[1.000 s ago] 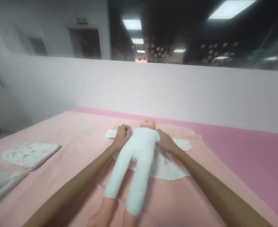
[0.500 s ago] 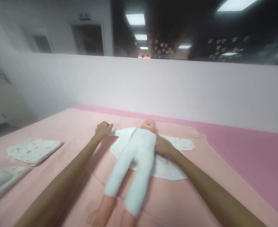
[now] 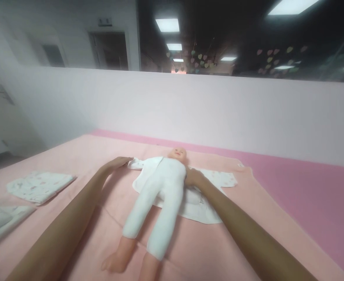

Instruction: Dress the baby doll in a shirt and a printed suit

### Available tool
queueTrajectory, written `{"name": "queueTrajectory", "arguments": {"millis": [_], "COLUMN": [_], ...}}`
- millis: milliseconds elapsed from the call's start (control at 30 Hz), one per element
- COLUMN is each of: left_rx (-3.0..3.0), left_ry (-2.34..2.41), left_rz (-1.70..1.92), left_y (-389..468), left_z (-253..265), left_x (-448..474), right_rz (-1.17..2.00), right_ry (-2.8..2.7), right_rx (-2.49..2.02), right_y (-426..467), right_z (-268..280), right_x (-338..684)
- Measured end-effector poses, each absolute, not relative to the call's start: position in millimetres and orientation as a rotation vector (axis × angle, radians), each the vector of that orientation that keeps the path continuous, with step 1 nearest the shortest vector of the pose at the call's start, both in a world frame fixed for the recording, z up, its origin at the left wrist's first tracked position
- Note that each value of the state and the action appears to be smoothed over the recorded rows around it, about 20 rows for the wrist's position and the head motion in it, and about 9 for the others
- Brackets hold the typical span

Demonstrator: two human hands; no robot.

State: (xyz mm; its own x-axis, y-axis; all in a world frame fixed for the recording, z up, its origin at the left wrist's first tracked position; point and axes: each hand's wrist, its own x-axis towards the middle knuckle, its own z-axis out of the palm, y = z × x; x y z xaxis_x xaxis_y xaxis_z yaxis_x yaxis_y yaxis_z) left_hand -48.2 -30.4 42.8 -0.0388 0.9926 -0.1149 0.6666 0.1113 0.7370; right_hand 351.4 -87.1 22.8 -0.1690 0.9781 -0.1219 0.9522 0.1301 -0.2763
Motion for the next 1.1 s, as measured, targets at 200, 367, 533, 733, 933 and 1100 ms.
{"name": "queueTrajectory", "arguments": {"millis": [200,367,533,733,933,1100], "left_rx": [1.686,1.729,1.791,2.448,2.939,2.948], "left_ry": [1.641,1.732,1.956,1.596,0.826,0.732], "left_rz": [0.616,0.629,0.678,1.043,0.541,0.328], "left_y": [-30.5,-29.5,-32.6,-71.0,-100.9,-77.7], "left_z": [37.3,32.7,52.7,84.2,54.2,37.0], "left_x": [-44.5,-42.7,-36.1,68.6,224.7,254.8], "right_rz": [0.554,0.645,0.458,0.490,0.598,0.610], "right_ry": [-2.272,-2.200,-1.891,-1.538,-1.365,-1.302], "right_rx": [-1.875,-1.775,-1.763,-1.799,-1.777,-1.759], "right_y": [-104.6,-135.8,-191.0,-237.5,-232.4,-229.4], "right_z": [40.9,57.3,33.1,-11.6,-28.1,-31.9], "right_x": [352.3,380.5,421.6,442.8,444.9,448.6]}}
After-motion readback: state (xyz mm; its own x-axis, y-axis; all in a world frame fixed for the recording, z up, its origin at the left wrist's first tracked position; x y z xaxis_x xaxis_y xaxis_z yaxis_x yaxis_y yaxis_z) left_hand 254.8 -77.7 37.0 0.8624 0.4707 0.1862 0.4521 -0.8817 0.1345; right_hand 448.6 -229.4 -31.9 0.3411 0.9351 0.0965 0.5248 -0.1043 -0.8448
